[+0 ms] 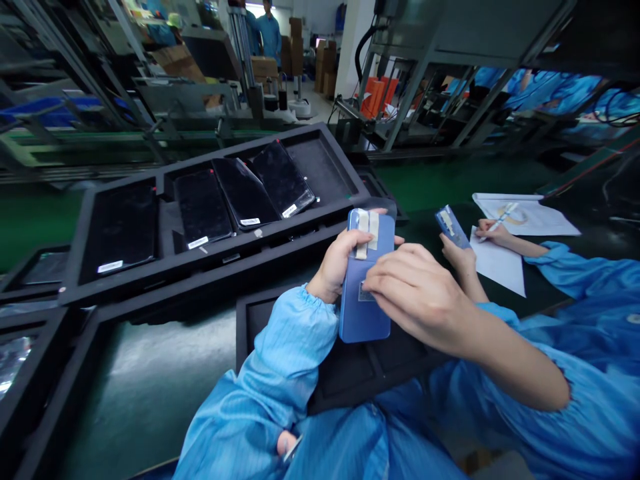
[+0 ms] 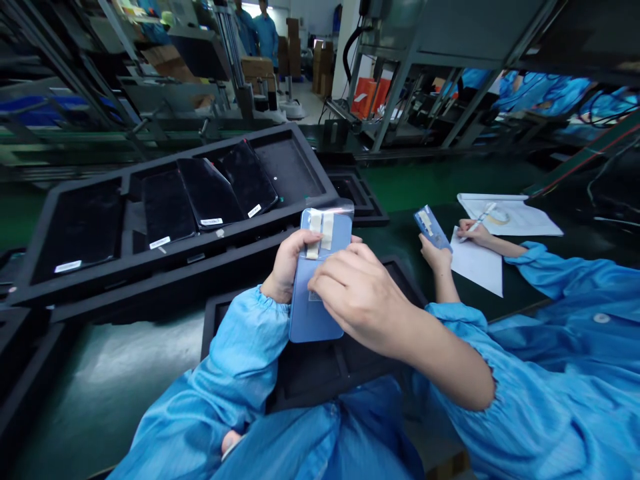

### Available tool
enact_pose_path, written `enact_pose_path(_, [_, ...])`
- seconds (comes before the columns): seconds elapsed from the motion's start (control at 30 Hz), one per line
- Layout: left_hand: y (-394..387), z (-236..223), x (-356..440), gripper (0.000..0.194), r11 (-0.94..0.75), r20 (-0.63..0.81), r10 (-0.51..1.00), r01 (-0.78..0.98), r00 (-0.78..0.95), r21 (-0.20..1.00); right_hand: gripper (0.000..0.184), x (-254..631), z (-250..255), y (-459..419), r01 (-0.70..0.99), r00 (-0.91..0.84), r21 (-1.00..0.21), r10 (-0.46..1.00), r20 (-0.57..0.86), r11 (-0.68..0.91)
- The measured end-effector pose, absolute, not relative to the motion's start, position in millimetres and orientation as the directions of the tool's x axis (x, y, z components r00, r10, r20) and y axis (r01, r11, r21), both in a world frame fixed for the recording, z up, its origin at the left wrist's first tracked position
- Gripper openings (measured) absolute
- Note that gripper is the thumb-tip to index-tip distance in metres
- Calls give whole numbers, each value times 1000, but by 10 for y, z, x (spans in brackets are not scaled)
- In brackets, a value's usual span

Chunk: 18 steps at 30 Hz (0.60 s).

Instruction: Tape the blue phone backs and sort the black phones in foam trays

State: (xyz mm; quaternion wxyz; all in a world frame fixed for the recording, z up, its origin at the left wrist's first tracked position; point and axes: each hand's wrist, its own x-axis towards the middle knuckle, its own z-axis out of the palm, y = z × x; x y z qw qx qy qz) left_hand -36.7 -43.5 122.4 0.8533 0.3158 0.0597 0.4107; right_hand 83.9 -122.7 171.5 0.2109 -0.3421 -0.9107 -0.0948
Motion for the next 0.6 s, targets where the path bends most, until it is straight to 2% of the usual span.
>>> enact_pose_path(0.1, [-448,1245,-380,33,495,125,708,-614,696,615,14,811,1711,-1243,634,-691,36,545,475,772])
enact_pose_path(0.2, [-448,1238,-375,34,491,129,707,-614,696,618,14,813,1717,-1248,623,-699,25,543,465,782])
enact_pose_path(0.33, [-437,1216,-355,24,484,142,724,-644,675,593,15,840,1723,-1214,608,-695,-23,547,466,793])
enact_pose_path(0.43, [-428,1213,-344,9,413,148,797,-707,586,574,15,852,1734,-1181,641,-652,-84,599,465,763])
enact_pose_path(0.6, [-419,1205,-340,10,346,112,852,-711,511,613,17,855,1745,-1169,676,-602,-99,625,497,730])
